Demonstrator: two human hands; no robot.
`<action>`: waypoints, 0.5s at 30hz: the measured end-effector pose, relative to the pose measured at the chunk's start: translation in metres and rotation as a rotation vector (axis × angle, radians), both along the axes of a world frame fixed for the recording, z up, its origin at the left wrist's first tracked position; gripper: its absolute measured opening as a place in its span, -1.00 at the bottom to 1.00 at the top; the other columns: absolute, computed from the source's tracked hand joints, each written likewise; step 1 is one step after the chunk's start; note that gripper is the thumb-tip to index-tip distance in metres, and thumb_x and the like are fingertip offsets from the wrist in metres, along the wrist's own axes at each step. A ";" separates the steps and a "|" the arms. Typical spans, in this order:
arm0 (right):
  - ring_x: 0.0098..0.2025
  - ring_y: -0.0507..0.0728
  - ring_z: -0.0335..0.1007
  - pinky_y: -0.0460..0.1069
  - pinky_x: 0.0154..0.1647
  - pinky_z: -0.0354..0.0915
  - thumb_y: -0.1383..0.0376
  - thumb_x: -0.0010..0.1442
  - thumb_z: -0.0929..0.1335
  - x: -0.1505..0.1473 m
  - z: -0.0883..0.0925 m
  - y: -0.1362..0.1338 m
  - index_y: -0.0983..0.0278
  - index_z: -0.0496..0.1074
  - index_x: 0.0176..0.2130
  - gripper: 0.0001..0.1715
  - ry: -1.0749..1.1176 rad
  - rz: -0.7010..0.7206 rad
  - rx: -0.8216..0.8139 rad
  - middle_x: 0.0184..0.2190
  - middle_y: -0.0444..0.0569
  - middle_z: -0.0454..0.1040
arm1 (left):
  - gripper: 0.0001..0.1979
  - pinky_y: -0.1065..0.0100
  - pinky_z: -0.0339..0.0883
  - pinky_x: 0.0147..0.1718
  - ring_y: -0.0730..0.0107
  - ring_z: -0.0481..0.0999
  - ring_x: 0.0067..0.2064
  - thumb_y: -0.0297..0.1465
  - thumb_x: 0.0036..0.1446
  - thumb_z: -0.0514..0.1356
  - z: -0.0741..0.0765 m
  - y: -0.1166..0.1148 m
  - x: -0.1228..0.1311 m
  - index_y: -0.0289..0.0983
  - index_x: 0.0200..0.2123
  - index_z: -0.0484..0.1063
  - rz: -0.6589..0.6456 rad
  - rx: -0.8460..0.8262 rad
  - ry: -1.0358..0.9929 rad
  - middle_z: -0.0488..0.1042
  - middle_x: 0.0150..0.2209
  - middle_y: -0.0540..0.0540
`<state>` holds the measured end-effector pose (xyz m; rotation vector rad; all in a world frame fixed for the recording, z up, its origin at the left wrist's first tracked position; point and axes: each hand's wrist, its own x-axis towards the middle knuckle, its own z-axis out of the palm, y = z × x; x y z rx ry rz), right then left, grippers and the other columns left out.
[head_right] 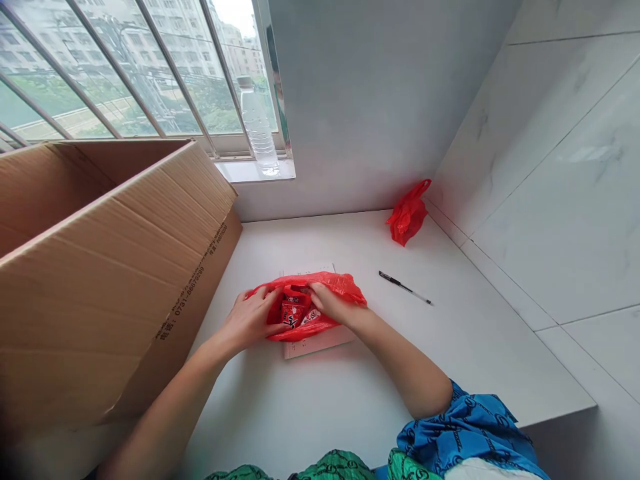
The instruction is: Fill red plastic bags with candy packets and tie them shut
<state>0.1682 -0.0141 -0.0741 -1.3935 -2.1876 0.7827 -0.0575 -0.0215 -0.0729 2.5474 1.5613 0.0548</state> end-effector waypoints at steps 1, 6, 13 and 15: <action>-0.33 0.07 0.39 -0.06 -0.30 0.29 0.30 0.34 0.20 0.004 0.003 0.001 0.11 0.45 -0.24 -0.74 0.023 -0.010 0.011 -0.35 -0.19 0.50 | -0.42 -0.01 0.15 0.11 0.02 0.46 0.04 -0.09 0.04 0.31 0.000 0.000 -0.001 -0.18 0.09 0.35 -0.001 -0.004 -0.007 0.45 0.03 -0.24; -0.39 0.09 0.39 -0.03 -0.36 0.29 0.25 0.33 0.22 0.021 0.016 0.001 0.09 0.48 -0.25 -0.74 0.112 -0.017 -0.017 -0.41 -0.16 0.50 | -0.61 -0.02 0.14 0.14 0.11 0.51 -0.06 -0.05 0.26 0.08 0.001 0.001 0.000 -0.16 -0.02 0.45 -0.007 0.030 -0.066 0.50 -0.07 -0.18; -0.49 0.07 0.32 -0.04 -0.44 0.26 0.22 0.32 0.23 0.027 0.016 -0.003 0.10 0.46 -0.35 -0.73 0.137 -0.035 -0.036 -0.52 -0.18 0.42 | -0.81 0.02 0.19 0.11 0.16 0.55 -0.11 -0.38 0.25 0.05 0.002 0.003 0.001 -0.18 -0.23 0.47 0.018 0.061 -0.083 0.57 -0.21 -0.09; -0.46 0.08 0.35 -0.03 -0.42 0.29 0.23 0.32 0.21 0.029 0.017 -0.002 0.10 0.48 -0.31 -0.71 0.144 -0.017 -0.055 -0.50 -0.18 0.45 | -0.83 0.03 0.16 0.13 0.22 0.56 -0.16 -0.38 0.27 0.04 0.005 0.002 0.002 -0.17 -0.26 0.44 0.040 0.086 -0.139 0.59 -0.24 -0.03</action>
